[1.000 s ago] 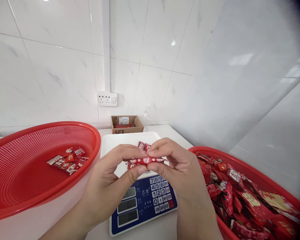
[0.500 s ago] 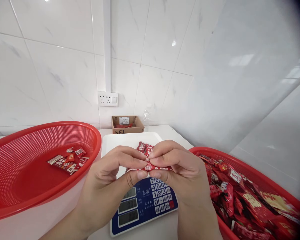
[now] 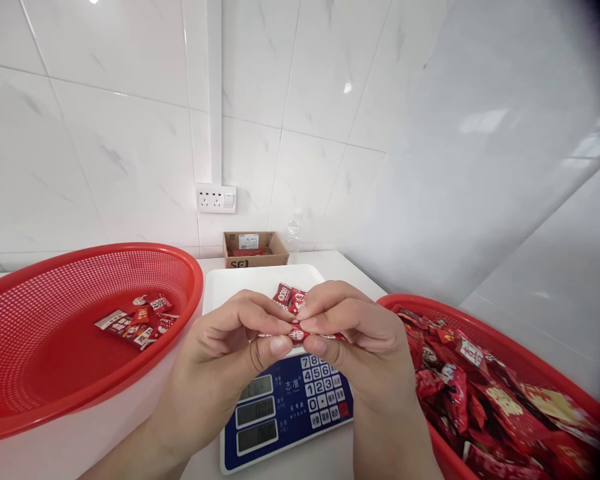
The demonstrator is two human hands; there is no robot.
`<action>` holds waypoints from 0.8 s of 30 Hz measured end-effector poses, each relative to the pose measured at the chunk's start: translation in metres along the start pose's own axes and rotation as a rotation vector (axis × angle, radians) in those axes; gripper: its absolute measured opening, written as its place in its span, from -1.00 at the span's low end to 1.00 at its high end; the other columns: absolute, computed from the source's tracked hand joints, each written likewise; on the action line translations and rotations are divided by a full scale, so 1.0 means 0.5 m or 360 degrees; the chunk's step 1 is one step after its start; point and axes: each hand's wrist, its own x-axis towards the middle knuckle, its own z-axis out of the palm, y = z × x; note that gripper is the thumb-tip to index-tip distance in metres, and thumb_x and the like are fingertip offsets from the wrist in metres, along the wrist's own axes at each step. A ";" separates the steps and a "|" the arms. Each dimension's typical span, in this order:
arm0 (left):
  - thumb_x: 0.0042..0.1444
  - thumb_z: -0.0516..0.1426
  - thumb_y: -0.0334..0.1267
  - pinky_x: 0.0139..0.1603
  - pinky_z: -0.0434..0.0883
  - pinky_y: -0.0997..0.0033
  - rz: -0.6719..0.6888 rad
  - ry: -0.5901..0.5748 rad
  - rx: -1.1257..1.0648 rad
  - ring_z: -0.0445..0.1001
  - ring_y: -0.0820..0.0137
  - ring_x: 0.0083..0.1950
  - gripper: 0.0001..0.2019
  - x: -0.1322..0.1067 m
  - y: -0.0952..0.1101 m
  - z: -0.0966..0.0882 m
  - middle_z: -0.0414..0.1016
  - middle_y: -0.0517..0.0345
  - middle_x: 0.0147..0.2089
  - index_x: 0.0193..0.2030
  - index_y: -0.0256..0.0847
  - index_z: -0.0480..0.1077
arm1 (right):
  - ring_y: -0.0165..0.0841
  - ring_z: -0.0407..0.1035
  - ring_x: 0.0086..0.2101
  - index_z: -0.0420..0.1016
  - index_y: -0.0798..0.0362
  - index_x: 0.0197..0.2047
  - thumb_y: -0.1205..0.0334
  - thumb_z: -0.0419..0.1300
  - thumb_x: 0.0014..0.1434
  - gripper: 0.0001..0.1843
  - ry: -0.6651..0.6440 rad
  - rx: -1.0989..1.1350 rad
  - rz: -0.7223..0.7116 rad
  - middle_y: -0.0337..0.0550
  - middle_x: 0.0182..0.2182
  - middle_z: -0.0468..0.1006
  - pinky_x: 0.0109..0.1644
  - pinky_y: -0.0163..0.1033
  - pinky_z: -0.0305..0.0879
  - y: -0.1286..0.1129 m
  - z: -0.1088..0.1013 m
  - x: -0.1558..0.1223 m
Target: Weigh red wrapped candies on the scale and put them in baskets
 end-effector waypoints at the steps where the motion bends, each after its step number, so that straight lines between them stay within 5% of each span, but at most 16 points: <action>1: 0.11 0.30 -0.35 -0.07 0.50 0.66 -0.0006 0.0008 -0.0013 0.55 0.56 -0.17 -0.89 0.001 -0.001 0.000 0.55 0.30 -0.23 -0.33 0.00 0.61 | -0.39 0.43 -0.30 0.61 -0.12 -0.21 0.36 0.34 0.17 -0.83 0.0003 -0.0015 0.0019 -0.22 -0.31 0.55 -0.28 -0.27 0.40 0.001 0.000 0.000; 14: 0.12 0.26 -0.39 -0.08 0.44 0.61 0.0265 0.0070 0.0702 0.49 0.50 -0.10 -0.78 0.000 -0.001 -0.001 0.55 0.30 -0.19 -0.16 0.06 0.54 | -0.41 0.46 -0.27 0.63 -0.15 -0.20 0.32 0.34 0.16 -0.84 0.0054 -0.0100 0.0223 -0.26 -0.29 0.58 -0.26 -0.32 0.39 0.001 -0.002 0.003; 24: 0.16 0.24 -0.38 -0.04 0.45 0.48 0.0164 0.0042 0.0417 0.49 0.43 -0.07 -0.84 0.002 -0.001 -0.001 0.54 0.24 -0.17 -0.27 0.03 0.57 | -0.35 0.47 -0.24 0.58 -0.11 -0.25 0.34 0.32 0.19 -0.88 -0.0020 -0.0147 0.0142 -0.22 -0.30 0.58 -0.22 -0.24 0.44 0.002 -0.001 0.004</action>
